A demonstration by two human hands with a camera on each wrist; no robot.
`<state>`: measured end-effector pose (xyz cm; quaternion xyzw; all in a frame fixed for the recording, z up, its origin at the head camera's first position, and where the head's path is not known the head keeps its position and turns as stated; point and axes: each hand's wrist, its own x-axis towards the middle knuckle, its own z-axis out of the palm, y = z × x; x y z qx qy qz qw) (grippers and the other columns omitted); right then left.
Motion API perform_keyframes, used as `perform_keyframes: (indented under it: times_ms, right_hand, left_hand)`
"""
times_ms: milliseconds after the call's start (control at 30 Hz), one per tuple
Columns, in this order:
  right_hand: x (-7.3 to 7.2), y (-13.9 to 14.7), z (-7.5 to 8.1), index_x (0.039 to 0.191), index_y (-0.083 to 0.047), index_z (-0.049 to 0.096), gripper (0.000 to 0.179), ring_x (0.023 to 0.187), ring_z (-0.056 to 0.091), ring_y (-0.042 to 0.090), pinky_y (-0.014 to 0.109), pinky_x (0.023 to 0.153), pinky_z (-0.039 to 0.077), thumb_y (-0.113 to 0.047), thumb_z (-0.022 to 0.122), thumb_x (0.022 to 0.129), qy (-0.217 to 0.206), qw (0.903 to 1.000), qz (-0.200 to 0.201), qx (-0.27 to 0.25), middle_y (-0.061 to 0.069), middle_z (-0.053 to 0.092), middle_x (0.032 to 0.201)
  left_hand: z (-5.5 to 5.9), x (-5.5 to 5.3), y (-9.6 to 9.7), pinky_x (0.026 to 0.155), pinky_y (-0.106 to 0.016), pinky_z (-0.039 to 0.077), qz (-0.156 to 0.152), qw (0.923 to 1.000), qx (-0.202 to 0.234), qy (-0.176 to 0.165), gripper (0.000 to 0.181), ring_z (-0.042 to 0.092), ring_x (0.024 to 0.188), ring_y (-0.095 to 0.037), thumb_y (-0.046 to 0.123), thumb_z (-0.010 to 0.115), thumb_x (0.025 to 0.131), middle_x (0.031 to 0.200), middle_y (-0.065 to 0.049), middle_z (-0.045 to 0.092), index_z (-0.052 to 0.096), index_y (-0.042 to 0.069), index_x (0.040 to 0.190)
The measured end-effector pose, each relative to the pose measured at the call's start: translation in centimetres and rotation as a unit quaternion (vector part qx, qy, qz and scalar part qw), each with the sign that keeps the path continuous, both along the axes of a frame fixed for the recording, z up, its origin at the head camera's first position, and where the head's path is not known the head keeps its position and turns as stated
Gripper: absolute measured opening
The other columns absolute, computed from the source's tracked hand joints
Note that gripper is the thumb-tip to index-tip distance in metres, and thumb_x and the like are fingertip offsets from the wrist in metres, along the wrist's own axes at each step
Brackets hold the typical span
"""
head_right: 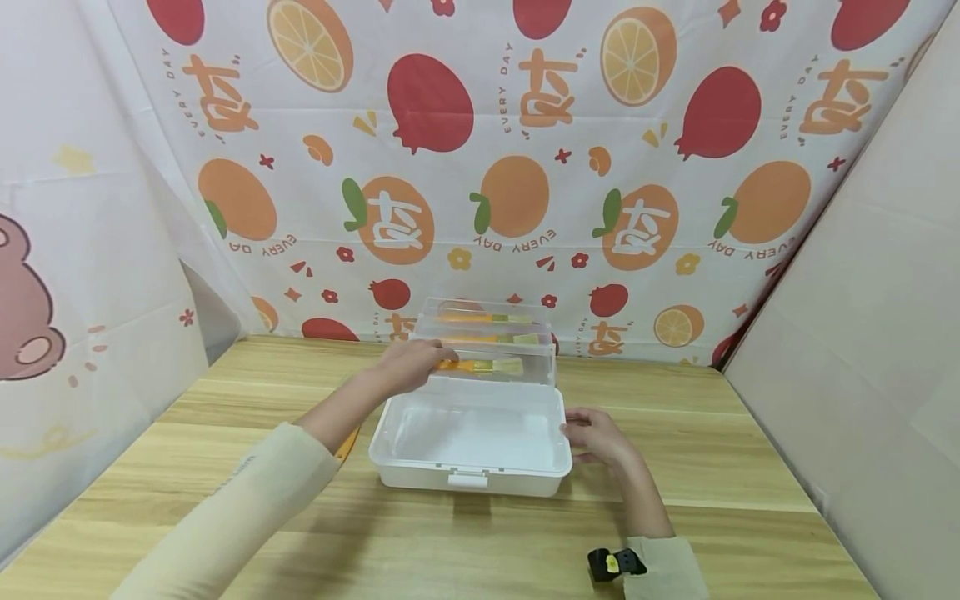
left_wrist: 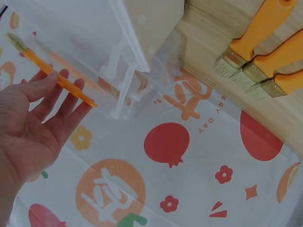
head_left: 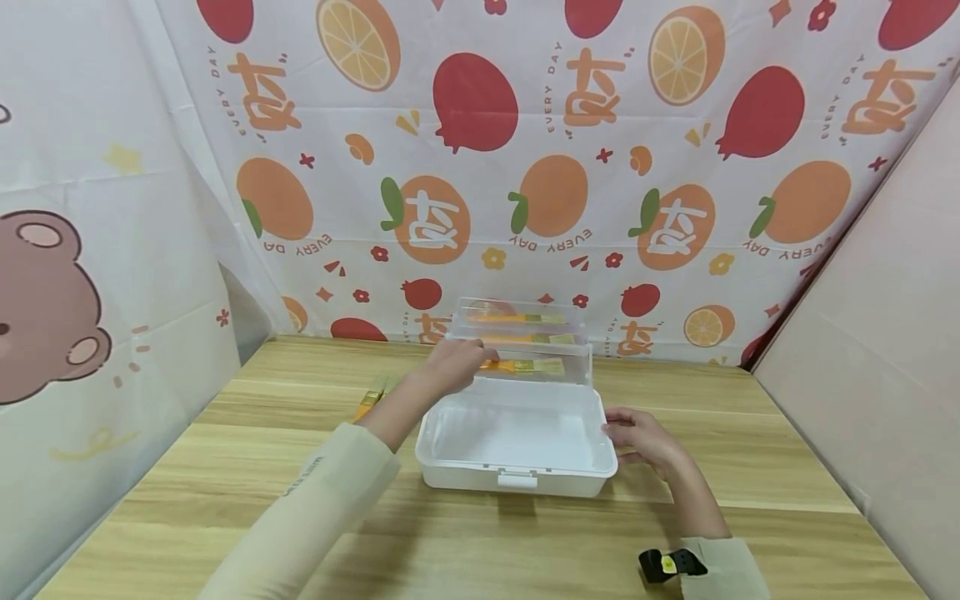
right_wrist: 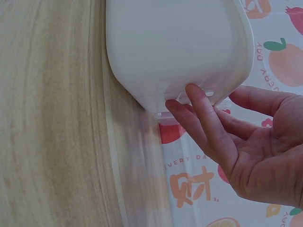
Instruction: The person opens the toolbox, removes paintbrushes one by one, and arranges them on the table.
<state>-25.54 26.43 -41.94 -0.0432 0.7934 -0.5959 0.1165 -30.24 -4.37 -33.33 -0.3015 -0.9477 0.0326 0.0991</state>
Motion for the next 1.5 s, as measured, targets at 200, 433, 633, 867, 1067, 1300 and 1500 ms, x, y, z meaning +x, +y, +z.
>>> perform_keyframes:
  times_ms: [200, 433, 633, 867, 1067, 1300, 1500]
  right_hand:
    - [0.0, 0.0, -0.1, 0.127, 0.011, 0.041, 0.044, 0.092, 0.058, 0.025, 0.041, 0.069, 0.051, -0.012, 0.052, 0.092, 0.001, 1.0000, 0.002, -0.002, 0.017, 0.056, 0.110]
    - [0.0, 0.0, -0.1, 0.127, 0.012, 0.041, 0.044, 0.092, 0.058, 0.025, 0.041, 0.069, 0.051, -0.012, 0.052, 0.092, 0.003, 1.0000, 0.003, -0.006, 0.018, 0.055, 0.111]
    - [0.0, 0.1, 0.0, 0.128, 0.011, 0.041, 0.044, 0.092, 0.058, 0.025, 0.041, 0.069, 0.051, -0.012, 0.052, 0.092, 0.004, 1.0000, 0.004, -0.001, 0.018, 0.055, 0.111]
    - [0.1, 0.3, 0.0, 0.128, 0.011, 0.041, 0.045, 0.092, 0.058, 0.025, 0.041, 0.069, 0.051, -0.013, 0.053, 0.092, 0.002, 1.0000, 0.005, 0.002, 0.017, 0.056, 0.111]
    - [-0.1, 0.2, -0.1, 0.128, 0.011, 0.041, 0.045, 0.092, 0.058, 0.025, 0.041, 0.069, 0.051, -0.013, 0.053, 0.092, 0.003, 1.0000, 0.004, 0.003, 0.017, 0.055, 0.112]
    - [-0.4, 0.0, 0.0, 0.128, 0.010, 0.042, 0.044, 0.091, 0.059, 0.024, 0.041, 0.069, 0.051, -0.014, 0.052, 0.093, 0.006, 1.0000, 0.003, 0.003, 0.015, 0.057, 0.109]
    - [-0.7, -0.3, -0.1, 0.128, 0.010, 0.042, 0.044, 0.091, 0.059, 0.024, 0.041, 0.069, 0.051, -0.014, 0.052, 0.093, 0.004, 1.0000, -0.002, 0.005, 0.015, 0.057, 0.109]
  left_hand:
    - [0.6, 0.5, -0.6, 0.042, -0.022, 0.027, 0.001, 1.0000, 0.006, -0.008, 0.040, 0.045, 0.057, -0.016, -0.007, 0.057, 0.084, 0.098, -0.003, 0.064, 0.065, 0.019, 0.113]
    - [1.5, 1.0, -1.8, 0.041, -0.022, 0.027, 0.020, 0.9997, 0.001, -0.014, 0.040, 0.043, 0.053, -0.016, -0.005, 0.058, 0.085, 0.097, -0.004, 0.064, 0.064, 0.020, 0.115]
    - [1.9, 1.5, -2.9, 0.041, -0.021, 0.029, 0.011, 0.9997, 0.011, -0.019, 0.037, 0.046, 0.058, -0.016, -0.004, 0.059, 0.085, 0.094, -0.004, 0.063, 0.065, 0.017, 0.115]
    - [2.3, 2.3, -4.2, 0.042, -0.021, 0.027, 0.012, 0.9991, 0.027, -0.031, 0.037, 0.049, 0.063, -0.015, -0.003, 0.063, 0.083, 0.093, -0.003, 0.063, 0.065, 0.017, 0.114]
    - [2.7, 2.6, -5.3, 0.044, -0.022, 0.031, 0.016, 0.9982, 0.043, -0.039, 0.032, 0.055, 0.070, -0.017, 0.002, 0.065, 0.083, 0.110, -0.006, 0.063, 0.066, 0.016, 0.112]
    - [3.2, 2.1, -7.1, 0.055, -0.026, 0.042, 0.032, 0.9963, 0.047, -0.064, 0.037, 0.057, 0.090, -0.023, 0.002, 0.067, 0.082, 0.113, -0.003, 0.062, 0.064, 0.017, 0.115]
    - [3.4, 1.8, -8.6, 0.052, -0.026, 0.040, 0.024, 0.9952, 0.055, -0.077, 0.043, 0.057, 0.083, -0.021, 0.002, 0.070, 0.079, 0.108, -0.004, 0.063, 0.062, 0.014, 0.120]
